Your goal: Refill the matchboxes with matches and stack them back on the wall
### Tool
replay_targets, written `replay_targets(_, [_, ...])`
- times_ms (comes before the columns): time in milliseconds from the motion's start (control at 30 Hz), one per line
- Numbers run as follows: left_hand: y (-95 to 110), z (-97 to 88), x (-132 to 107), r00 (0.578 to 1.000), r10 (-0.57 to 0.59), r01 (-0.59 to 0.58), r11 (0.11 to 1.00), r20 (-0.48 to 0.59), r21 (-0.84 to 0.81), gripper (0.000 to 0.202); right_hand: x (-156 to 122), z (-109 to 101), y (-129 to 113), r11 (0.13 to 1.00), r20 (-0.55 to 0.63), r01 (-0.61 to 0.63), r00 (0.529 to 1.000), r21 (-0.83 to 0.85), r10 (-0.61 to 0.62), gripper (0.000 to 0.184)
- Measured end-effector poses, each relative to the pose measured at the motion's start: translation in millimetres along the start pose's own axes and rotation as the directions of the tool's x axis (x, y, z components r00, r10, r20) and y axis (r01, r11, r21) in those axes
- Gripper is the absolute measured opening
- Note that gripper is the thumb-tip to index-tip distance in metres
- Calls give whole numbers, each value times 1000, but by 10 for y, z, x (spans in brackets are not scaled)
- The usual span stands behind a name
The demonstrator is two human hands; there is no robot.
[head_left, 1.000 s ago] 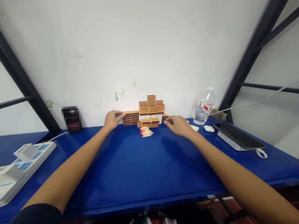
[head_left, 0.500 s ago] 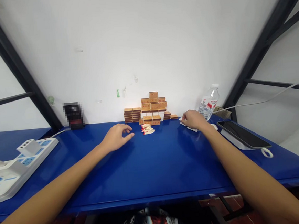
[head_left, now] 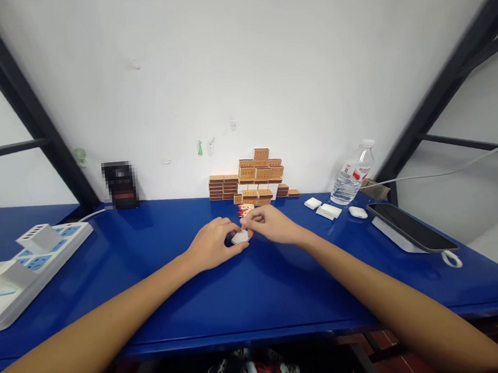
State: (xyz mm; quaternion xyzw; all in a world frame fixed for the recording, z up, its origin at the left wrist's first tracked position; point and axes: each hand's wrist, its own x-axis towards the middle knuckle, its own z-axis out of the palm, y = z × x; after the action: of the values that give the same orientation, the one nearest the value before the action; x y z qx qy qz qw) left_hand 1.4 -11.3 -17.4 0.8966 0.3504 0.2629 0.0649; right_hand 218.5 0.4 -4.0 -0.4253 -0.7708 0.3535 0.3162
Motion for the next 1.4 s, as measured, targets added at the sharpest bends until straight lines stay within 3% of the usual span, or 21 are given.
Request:
replay_targets(100, [-48, -13, 1, 999, -26, 28, 998, 33, -53, 32, 75, -178, 202, 960, -132, 84, 984, -268, -123, 25])
replay_targets(167, [-73, -37, -1, 998, -35, 38, 997, 44, -74, 40, 120, -249, 333, 890, -119, 128, 973, -438, -199, 22])
replay_targets(267, [-107, -79, -10, 999, -23, 26, 998, 44, -56, 43, 179, -280, 468, 829, -67, 155, 972, -537, -225, 17])
replay_targets(567, [-151, -105, -10, 997, 23, -23, 1000, 76, -5, 28, 222, -299, 507, 768, 37, 182, 979, -614, -203, 17])
replay_targets(833, [-131, -137, -16, 992, 9, -8, 1000, 123, -4, 27, 222, -271, 513, 679, 69, 185, 979, -710, -193, 16])
replay_targets(1400, [-101, -121, -28, 991, 25, -23, 1000, 132, -18, 28, 103, -322, 410, 641, 84, 147, 988, -753, -127, 20])
